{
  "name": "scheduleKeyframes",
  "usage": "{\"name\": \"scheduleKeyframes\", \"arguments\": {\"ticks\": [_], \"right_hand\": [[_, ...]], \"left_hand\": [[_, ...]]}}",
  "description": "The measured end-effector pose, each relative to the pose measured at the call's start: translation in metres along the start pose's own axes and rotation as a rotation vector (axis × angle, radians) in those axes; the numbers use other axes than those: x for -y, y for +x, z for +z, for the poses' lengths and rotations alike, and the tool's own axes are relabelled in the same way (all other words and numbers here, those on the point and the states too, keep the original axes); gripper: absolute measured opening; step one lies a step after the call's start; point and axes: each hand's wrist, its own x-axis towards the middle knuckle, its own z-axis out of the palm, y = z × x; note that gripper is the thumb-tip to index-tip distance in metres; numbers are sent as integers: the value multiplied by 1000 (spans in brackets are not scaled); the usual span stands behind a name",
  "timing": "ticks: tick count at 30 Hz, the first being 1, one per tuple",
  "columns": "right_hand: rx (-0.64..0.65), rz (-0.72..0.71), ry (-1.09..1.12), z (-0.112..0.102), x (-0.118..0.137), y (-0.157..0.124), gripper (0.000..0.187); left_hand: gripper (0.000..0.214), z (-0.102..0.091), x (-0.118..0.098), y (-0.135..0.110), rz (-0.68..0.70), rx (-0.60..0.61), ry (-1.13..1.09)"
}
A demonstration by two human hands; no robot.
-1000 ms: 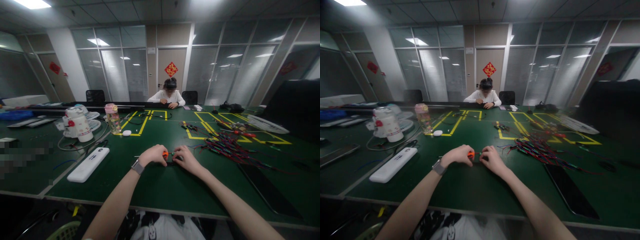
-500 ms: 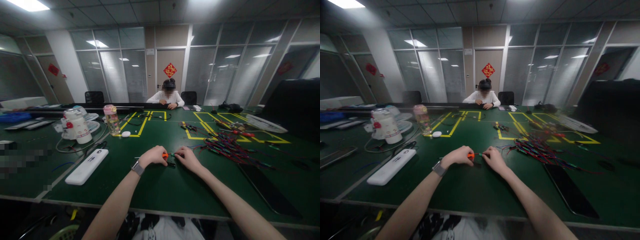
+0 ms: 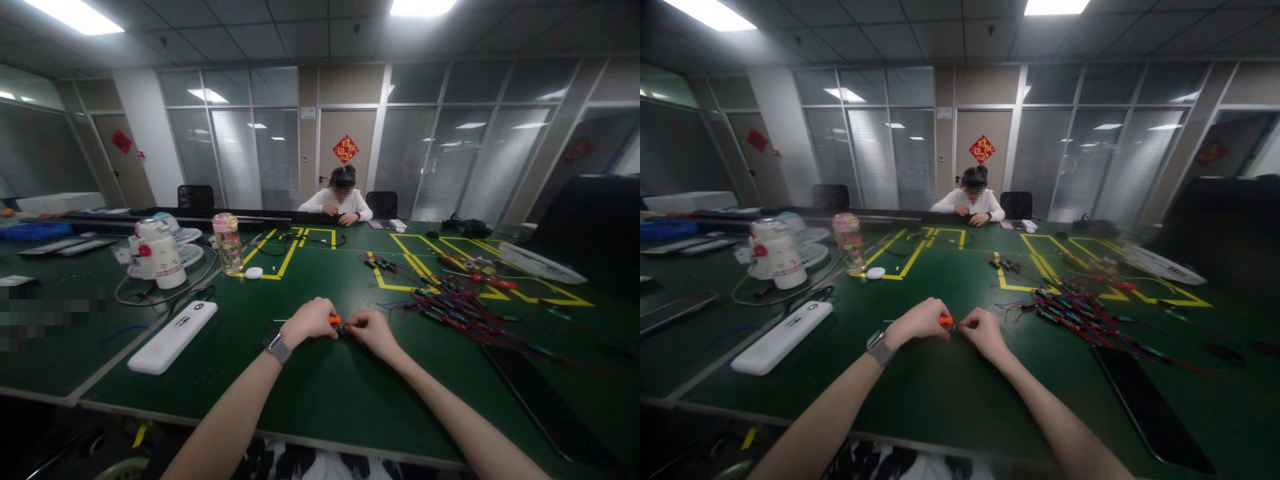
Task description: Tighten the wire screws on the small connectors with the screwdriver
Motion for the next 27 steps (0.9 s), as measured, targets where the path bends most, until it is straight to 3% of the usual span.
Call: {"name": "scheduleKeyframes", "arguments": {"ticks": [9, 12, 20, 27], "right_hand": [[124, -138, 2, -5, 7, -5, 26], [141, -156, -12, -7, 11, -9, 16], [96, -100, -92, -1, 16, -9, 14], [61, -61, -191, -5, 8, 11, 13]], "left_hand": [[34, 2, 0, 0, 0, -59, 30], [33, 3, 0, 1, 3, -72, 35], [25, 6, 0, 1, -3, -116, 27], [21, -7, 7, 0, 38, -199, -13]]}}
